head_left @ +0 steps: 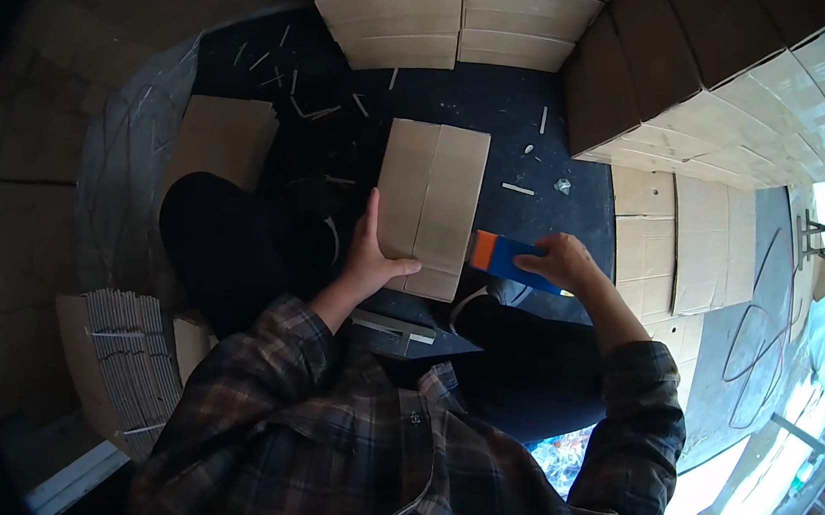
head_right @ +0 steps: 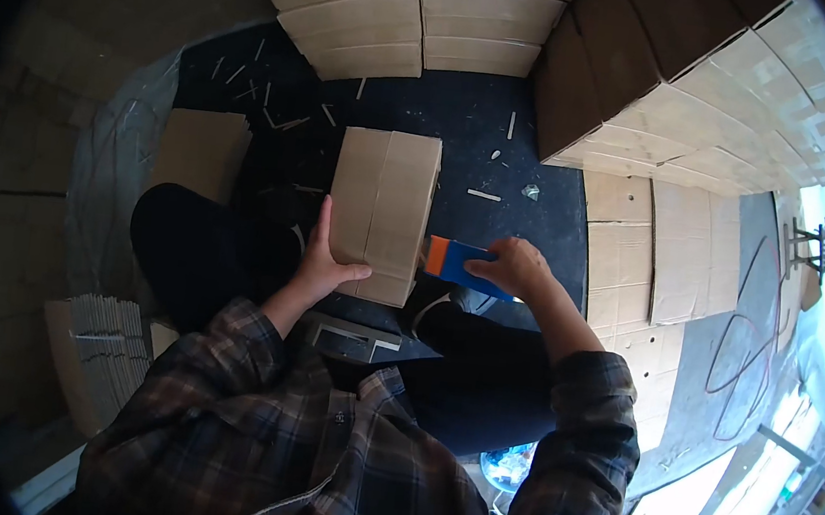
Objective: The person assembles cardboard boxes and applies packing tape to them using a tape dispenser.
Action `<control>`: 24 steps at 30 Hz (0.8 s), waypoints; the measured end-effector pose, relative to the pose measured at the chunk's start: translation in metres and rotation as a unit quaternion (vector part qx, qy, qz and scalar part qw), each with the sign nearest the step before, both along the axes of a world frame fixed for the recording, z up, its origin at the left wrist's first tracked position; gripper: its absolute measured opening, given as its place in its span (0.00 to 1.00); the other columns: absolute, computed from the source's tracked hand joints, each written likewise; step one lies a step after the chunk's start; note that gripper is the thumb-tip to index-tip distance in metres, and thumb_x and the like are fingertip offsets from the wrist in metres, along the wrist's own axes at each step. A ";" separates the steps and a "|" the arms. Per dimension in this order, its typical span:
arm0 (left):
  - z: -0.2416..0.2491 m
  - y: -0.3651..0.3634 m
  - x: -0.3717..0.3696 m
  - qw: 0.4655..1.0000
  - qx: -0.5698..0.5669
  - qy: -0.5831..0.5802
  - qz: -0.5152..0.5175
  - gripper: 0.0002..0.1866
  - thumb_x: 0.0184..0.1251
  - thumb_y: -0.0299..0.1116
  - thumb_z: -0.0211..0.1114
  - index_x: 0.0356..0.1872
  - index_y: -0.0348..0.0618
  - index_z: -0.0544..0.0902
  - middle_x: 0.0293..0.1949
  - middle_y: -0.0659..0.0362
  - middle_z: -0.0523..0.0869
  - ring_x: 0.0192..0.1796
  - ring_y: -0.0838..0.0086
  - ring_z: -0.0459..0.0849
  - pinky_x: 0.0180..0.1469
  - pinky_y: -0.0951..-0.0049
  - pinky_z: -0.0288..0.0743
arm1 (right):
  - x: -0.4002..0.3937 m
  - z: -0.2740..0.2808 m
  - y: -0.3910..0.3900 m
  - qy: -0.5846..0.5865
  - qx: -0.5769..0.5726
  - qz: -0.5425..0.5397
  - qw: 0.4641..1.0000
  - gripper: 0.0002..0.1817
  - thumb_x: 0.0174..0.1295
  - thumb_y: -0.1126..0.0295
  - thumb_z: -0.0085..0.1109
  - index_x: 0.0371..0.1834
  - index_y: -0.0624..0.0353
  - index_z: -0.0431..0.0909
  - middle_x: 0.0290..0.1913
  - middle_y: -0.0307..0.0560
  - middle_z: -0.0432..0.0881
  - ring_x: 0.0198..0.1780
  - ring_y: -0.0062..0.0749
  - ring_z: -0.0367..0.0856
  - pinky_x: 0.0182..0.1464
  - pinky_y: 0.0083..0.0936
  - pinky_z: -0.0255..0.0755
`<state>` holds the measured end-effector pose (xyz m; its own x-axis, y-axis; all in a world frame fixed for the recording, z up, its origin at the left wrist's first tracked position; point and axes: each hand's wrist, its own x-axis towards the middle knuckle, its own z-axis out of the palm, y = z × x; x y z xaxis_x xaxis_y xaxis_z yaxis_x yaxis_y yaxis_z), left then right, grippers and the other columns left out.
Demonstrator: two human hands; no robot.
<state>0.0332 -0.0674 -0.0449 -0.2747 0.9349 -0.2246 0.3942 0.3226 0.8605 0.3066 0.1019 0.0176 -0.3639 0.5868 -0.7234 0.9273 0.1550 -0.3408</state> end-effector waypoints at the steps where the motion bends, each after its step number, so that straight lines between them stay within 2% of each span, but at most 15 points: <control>1: 0.002 0.001 0.000 1.000 -0.007 -0.003 0.004 0.70 0.36 0.31 0.83 0.77 0.50 0.36 0.70 0.43 0.56 0.72 0.51 0.60 0.72 0.53 0.60 | -0.008 -0.001 0.001 0.000 0.000 -0.001 1.000 0.28 0.55 0.43 0.66 0.44 0.59 0.85 0.39 0.52 0.86 0.41 0.39 0.86 0.46 0.32 0.79; 4: 0.006 0.003 0.000 0.999 -0.041 -0.012 0.021 0.70 0.37 0.31 0.83 0.77 0.50 0.36 0.71 0.43 0.56 0.72 0.52 0.61 0.72 0.54 0.60 | -0.034 0.002 0.009 -0.026 0.000 0.029 0.999 0.28 0.55 0.43 0.65 0.43 0.58 0.85 0.39 0.52 0.86 0.43 0.39 0.86 0.47 0.32 0.79; 7: 0.001 0.001 -0.001 1.000 -0.012 -0.011 0.012 0.70 0.37 0.31 0.83 0.77 0.50 0.35 0.72 0.44 0.56 0.72 0.53 0.61 0.72 0.55 0.60 | -0.056 0.011 0.015 -0.081 -0.029 0.069 0.994 0.26 0.56 0.46 0.65 0.44 0.60 0.85 0.42 0.53 0.86 0.46 0.40 0.86 0.49 0.33 0.79; 9: -0.001 -0.001 0.002 0.999 -0.001 -0.025 0.020 0.71 0.37 0.30 0.83 0.77 0.50 0.34 0.72 0.45 0.57 0.72 0.55 0.63 0.72 0.56 0.60 | -0.078 0.009 0.010 -0.115 -0.006 0.115 0.987 0.22 0.59 0.53 0.62 0.45 0.61 0.85 0.47 0.54 0.85 0.50 0.43 0.85 0.51 0.34 0.78; 10: -0.002 -0.001 0.001 0.999 0.006 -0.038 0.031 0.72 0.37 0.29 0.83 0.77 0.50 0.34 0.72 0.46 0.59 0.71 0.57 0.64 0.72 0.58 0.60 | -0.086 -0.007 0.000 -0.123 0.058 0.159 0.978 0.22 0.63 0.51 0.58 0.43 0.60 0.84 0.43 0.53 0.86 0.46 0.41 0.86 0.47 0.33 0.80; 11: -0.005 -0.002 -0.001 0.999 0.012 -0.037 0.030 0.72 0.37 0.29 0.83 0.77 0.50 0.34 0.72 0.46 0.59 0.71 0.57 0.64 0.72 0.58 0.60 | -0.093 -0.017 -0.010 -0.120 0.096 0.154 0.976 0.19 0.62 0.55 0.57 0.43 0.59 0.85 0.44 0.52 0.86 0.47 0.43 0.86 0.48 0.34 0.80; 13: -0.011 -0.003 -0.005 0.990 0.013 -0.126 0.056 0.64 0.44 0.31 0.81 0.77 0.49 0.40 0.71 0.49 0.64 0.70 0.61 0.66 0.71 0.61 0.60 | -0.108 -0.038 -0.024 -0.125 0.136 0.122 0.975 0.15 0.62 0.61 0.54 0.44 0.55 0.86 0.48 0.50 0.86 0.50 0.44 0.86 0.47 0.34 0.80; 14: -0.012 -0.001 -0.009 0.990 0.014 -0.126 0.055 0.64 0.44 0.31 0.81 0.77 0.49 0.40 0.71 0.49 0.64 0.70 0.61 0.66 0.71 0.61 0.60 | -0.108 -0.047 -0.024 -0.125 0.138 0.121 0.975 0.15 0.62 0.61 0.54 0.44 0.55 0.86 0.48 0.50 0.86 0.50 0.44 0.86 0.47 0.34 0.80; 16: -0.011 0.001 -0.019 0.925 -0.101 -0.356 0.089 0.54 0.53 0.38 0.77 0.76 0.48 0.49 0.68 0.53 0.69 0.69 0.64 0.67 0.70 0.63 0.61 | -0.107 -0.060 -0.027 -0.142 0.125 0.119 0.975 0.14 0.63 0.62 0.53 0.44 0.54 0.86 0.47 0.49 0.86 0.49 0.42 0.86 0.47 0.34 0.79; 17: -0.010 0.002 -0.022 0.925 -0.098 -0.356 0.086 0.54 0.53 0.38 0.77 0.76 0.48 0.49 0.68 0.53 0.69 0.69 0.64 0.67 0.70 0.63 0.61 | -0.109 -0.065 -0.029 -0.143 0.128 0.116 0.975 0.14 0.63 0.62 0.53 0.44 0.54 0.86 0.47 0.49 0.86 0.49 0.42 0.86 0.47 0.34 0.79; 19: -0.028 0.000 -0.029 0.889 -0.163 -0.422 0.079 0.41 0.62 0.49 0.70 0.71 0.43 0.62 0.64 0.54 0.74 0.65 0.66 0.72 0.65 0.64 0.67 | -0.112 -0.071 -0.028 -0.144 0.092 0.074 0.982 0.14 0.66 0.62 0.52 0.47 0.47 0.86 0.51 0.45 0.85 0.54 0.41 0.84 0.49 0.37 0.77; 20: -0.036 0.000 -0.035 0.889 -0.159 -0.421 0.079 0.41 0.62 0.49 0.70 0.71 0.43 0.62 0.64 0.54 0.74 0.65 0.66 0.72 0.65 0.64 0.67 | -0.116 -0.072 -0.029 -0.154 0.083 0.067 0.982 0.13 0.67 0.63 0.51 0.47 0.45 0.86 0.52 0.45 0.85 0.55 0.41 0.83 0.49 0.37 0.77; 22: -0.047 0.000 -0.041 0.848 -0.205 -0.487 0.049 0.41 0.61 0.52 0.69 0.70 0.43 0.64 0.62 0.54 0.76 0.64 0.66 0.74 0.64 0.63 0.68 | -0.118 -0.082 -0.028 -0.161 0.084 0.067 0.981 0.13 0.67 0.62 0.52 0.47 0.45 0.86 0.52 0.45 0.85 0.56 0.41 0.83 0.50 0.37 0.77; 24: -0.044 -0.002 -0.040 0.848 -0.206 -0.486 0.050 0.41 0.61 0.53 0.69 0.70 0.43 0.63 0.62 0.54 0.76 0.64 0.66 0.74 0.64 0.63 0.68 | -0.114 -0.100 -0.027 -0.169 0.084 0.066 0.980 0.13 0.67 0.61 0.52 0.47 0.46 0.86 0.52 0.45 0.85 0.56 0.41 0.82 0.51 0.37 0.77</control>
<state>-0.0071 -0.0696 -0.0894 0.1549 0.7052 -0.6919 -0.4838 0.6648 0.5692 0.1922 0.0747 -0.0824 -0.2003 0.6721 -0.7129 0.9509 0.3086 0.0238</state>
